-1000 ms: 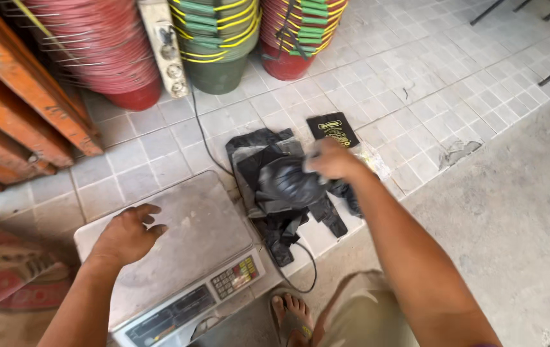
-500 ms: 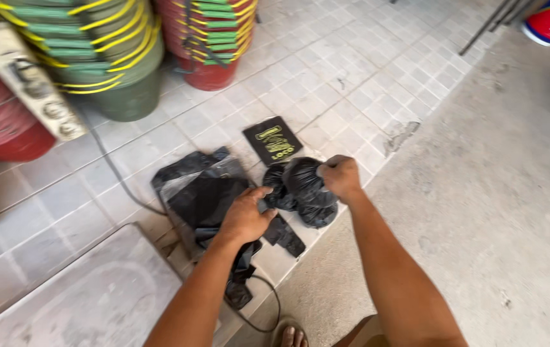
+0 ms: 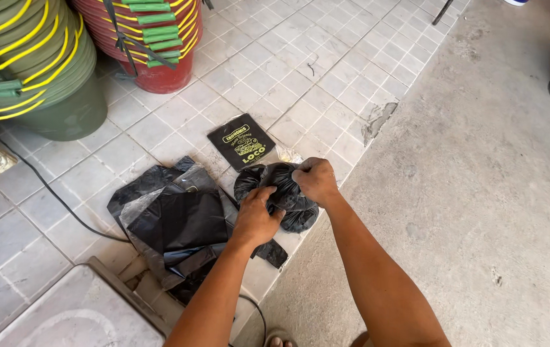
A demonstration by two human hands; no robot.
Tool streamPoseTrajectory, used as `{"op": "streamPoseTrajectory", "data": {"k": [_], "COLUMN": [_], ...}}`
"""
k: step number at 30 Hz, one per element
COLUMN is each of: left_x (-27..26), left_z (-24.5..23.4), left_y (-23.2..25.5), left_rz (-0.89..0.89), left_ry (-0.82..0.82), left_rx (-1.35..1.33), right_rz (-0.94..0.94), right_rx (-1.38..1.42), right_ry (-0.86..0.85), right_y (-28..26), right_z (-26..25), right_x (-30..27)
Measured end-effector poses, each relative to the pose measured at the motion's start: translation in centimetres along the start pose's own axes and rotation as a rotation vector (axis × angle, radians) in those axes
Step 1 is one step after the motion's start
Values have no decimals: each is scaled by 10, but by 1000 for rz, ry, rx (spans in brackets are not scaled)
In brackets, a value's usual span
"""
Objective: The person scoops a gray powder from a large sack into small black plastic bags using a metal scoop. They place the filled bags on a digital scale to check the weight, then tie the bags closed and set them aside.
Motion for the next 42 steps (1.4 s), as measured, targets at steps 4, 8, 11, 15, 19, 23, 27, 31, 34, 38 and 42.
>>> {"op": "streamPoseTrajectory", "data": {"k": [4,8,11,15,19,23,27,31,34,38,42], "left_x": [7,6,9,14,13,-1,-20,-44,-84,-149,-202], "left_z": [2,3,16,31,33,15,-14,-48,-89,-136,-158], "left_y": [-9,-12,-26,-51,-69,-64,-61,-69,-69,-89,-128], "left_rz": [-11,-28,-47,-62,-129,-129,-180,-226,-286,-300,-387], "left_ry": [25,-7,-65,-95,-140,-144,-116,-39,43,193,212], "left_rx": [1,29,60,111,150,201,265,278,322,301,404], "right_rz": [12,58,48,52,73,123,-23,-94,-182,-298,-495], "right_rx": [-9,-2,-98,-282,-204,-321,-360,-461,-391,-446,-762], "right_ry": [-7,-32,-96,-156,-195,-153,-122,-207,-319,-384,-489], "right_y": [-2,-7,20,46,18,9,-25,-51,-75,-84,-42], "right_z": [5,15,36,52,42,29,28,59,88,139,203], "right_x": [-1,-17,-7,2,-22,-27,-37,-53,-72,-93,-128]}}
Point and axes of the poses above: each hand's wrist, its own x-axis towards the middle knuckle, its own z-axis out of the palm, y = z × x, the point moved 8 cm from there along x, towards the middle knuckle, and after that the axes turned 3 degrees about z, right-handed, at the moved point
